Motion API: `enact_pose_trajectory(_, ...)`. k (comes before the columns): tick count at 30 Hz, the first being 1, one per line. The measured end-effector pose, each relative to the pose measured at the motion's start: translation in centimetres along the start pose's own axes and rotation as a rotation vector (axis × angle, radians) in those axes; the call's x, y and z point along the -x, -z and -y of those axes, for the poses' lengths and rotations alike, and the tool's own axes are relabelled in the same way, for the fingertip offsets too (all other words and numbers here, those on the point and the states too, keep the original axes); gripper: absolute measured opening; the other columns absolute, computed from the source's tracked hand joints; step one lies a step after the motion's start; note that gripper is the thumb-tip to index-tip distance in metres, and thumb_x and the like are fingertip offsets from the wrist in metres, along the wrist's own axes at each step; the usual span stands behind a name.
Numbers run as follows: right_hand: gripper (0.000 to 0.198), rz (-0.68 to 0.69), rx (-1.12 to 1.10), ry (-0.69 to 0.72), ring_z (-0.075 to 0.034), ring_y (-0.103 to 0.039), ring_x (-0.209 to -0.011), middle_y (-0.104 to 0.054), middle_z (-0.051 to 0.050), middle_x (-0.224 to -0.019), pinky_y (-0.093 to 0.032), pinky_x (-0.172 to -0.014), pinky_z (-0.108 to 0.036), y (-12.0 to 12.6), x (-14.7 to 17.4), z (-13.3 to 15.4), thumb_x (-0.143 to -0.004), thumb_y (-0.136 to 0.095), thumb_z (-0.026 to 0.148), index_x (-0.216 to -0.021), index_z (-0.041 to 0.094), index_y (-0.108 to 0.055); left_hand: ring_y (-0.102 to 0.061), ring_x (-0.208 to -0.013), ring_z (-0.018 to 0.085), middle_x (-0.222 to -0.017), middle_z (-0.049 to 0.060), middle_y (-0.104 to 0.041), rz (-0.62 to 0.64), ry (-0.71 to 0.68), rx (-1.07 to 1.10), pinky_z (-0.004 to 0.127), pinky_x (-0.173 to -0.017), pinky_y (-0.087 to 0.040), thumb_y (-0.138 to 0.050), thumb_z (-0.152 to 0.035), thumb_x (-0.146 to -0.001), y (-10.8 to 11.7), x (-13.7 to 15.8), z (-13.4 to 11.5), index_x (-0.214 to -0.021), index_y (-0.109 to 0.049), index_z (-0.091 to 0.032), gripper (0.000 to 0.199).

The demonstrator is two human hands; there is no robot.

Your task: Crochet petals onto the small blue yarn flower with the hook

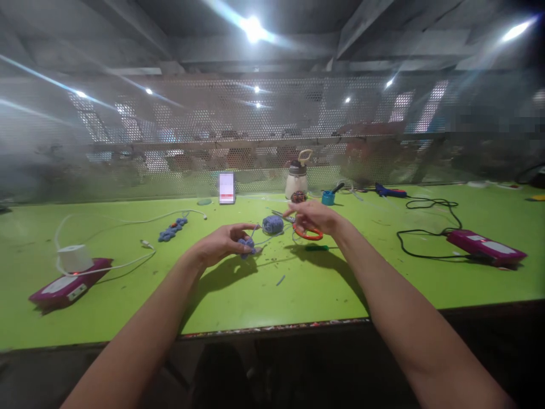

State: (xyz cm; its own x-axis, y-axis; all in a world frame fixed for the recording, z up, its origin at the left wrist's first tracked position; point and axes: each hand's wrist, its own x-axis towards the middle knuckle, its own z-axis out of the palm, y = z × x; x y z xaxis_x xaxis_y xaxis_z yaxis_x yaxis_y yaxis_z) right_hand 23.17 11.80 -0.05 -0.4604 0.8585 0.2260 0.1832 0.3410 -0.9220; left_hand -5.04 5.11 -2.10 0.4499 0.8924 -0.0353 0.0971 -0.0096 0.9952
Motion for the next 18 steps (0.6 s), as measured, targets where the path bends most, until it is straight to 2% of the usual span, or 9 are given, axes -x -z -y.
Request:
enact_pose_trajectory(2, 0.02, -0.015, 0.08, -0.019, -0.014, -0.054, -0.047, -0.06, -0.005, -0.048, -0.042, -0.046, -0.025, -0.1, -0.3, -0.2, -0.075, -0.075, 0.03, -0.071, 0.01, -0.075, -0.065, -0.084, 0.017, -0.097, 0.005, -0.065, 0.001, -0.018, -0.025, 0.034, -0.079, -0.049, -0.077, -0.009, -0.066, 0.0, 0.0, -0.1, -0.127, -0.058, -0.018, 0.065)
enact_pose_trajectory(4, 0.009, -0.046, 0.119, 0.009, -0.017, -0.062, -0.062, -0.071, -0.01, -0.067, -0.048, -0.056, -0.026, -1.1, -0.4, -0.1, -0.071, -0.078, 0.02, -0.075, 0.011, -0.076, -0.065, -0.086, 0.018, -0.099, 0.007, -0.067, 0.018, -0.037, -0.047, 0.034, -0.078, -0.049, -0.078, -0.011, -0.067, -0.2, 0.1, -0.2, -0.131, -0.055, -0.018, 0.069)
enact_pose_trajectory(5, 0.014, -0.051, 0.122, 0.029, -0.018, -0.065, -0.071, -0.074, -0.012, -0.084, -0.051, -0.062, -0.026, -1.9, -0.4, 0.2, -0.072, -0.076, 0.016, -0.085, 0.012, -0.077, -0.065, -0.086, 0.018, -0.099, 0.007, -0.067, 0.03, -0.045, -0.059, 0.034, -0.077, -0.049, -0.078, -0.011, -0.067, -0.3, 0.1, -0.3, -0.133, -0.053, -0.018, 0.071)
enact_pose_trajectory(7, 0.039, 0.007, 0.098, 0.063, -0.017, -0.066, -0.082, -0.071, -0.013, -0.115, -0.054, -0.072, -0.027, -3.8, 0.0, 0.7, -0.073, -0.073, 0.012, -0.112, 0.017, -0.073, -0.066, -0.086, 0.018, -0.099, 0.007, -0.068, 0.053, -0.055, -0.086, 0.034, -0.076, -0.05, -0.078, -0.011, -0.067, -0.6, 0.1, -0.4, -0.133, -0.053, -0.019, 0.071)
enact_pose_trajectory(9, 0.06, 0.129, 0.056, 0.066, -0.014, -0.067, -0.076, -0.067, -0.011, -0.124, -0.056, -0.07, -0.028, -5.7, 0.4, 1.2, -0.072, -0.072, 0.008, -0.129, 0.024, -0.063, -0.065, -0.085, 0.018, -0.098, 0.006, -0.068, 0.068, -0.061, -0.12, 0.034, -0.077, -0.05, -0.078, -0.011, -0.067, -0.9, 0.1, -0.5, -0.129, -0.056, -0.018, 0.066)
enact_pose_trajectory(11, 0.056, 0.217, 0.025, 0.05, -0.012, -0.066, -0.065, -0.074, -0.009, -0.106, -0.057, -0.063, -0.027, -6.8, 0.7, 1.3, -0.071, -0.072, 0.008, -0.125, 0.022, -0.066, -0.065, -0.085, 0.017, -0.096, 0.006, -0.069, 0.072, -0.069, -0.151, 0.034, -0.079, -0.049, -0.078, -0.011, -0.068, -1.0, 0.0, -0.5, -0.121, -0.061, -0.017, 0.056)
enact_pose_trajectory(13, 0.03, 0.222, 0.008, 0.033, -0.011, -0.062, -0.054, -0.073, -0.005, -0.074, -0.054, -0.055, -0.025, -7.0, 0.7, 1.1, -0.074, -0.072, 0.012, -0.104, 0.013, -0.074, -0.064, -0.087, 0.017, -0.095, 0.005, -0.069, 0.06, -0.088, -0.172, 0.034, -0.081, -0.049, -0.078, -0.011, -0.066, -1.1, -0.1, -0.4, -0.113, -0.064, -0.016, 0.049)
enact_pose_trajectory(15, 0.009, 0.171, -0.005, 0.026, -0.009, -0.056, -0.046, -0.064, -0.001, -0.054, -0.048, -0.048, -0.023, -6.5, 0.4, 0.7, -0.075, -0.073, 0.016, -0.079, 0.009, -0.074, -0.064, -0.089, 0.017, -0.097, 0.005, -0.068, 0.038, -0.112, -0.193, 0.033, -0.082, -0.05, -0.078, -0.01, -0.065, -1.0, -0.1, -0.3, -0.106, -0.064, -0.016, 0.044)
enact_pose_trajectory(18, 0.011, 0.094, -0.04, 0.035, -0.007, -0.05, -0.04, -0.057, 0.002, -0.047, -0.042, -0.042, -0.021, -5.7, 0.1, 0.3, -0.072, -0.075, 0.019, -0.068, 0.01, -0.07, -0.064, -0.088, 0.017, -0.096, 0.005, -0.068, 0.007, -0.132, -0.239, 0.034, -0.082, -0.05, -0.076, -0.011, -0.065, -1.0, -0.3, 0.0, -0.098, -0.064, -0.016, 0.036)
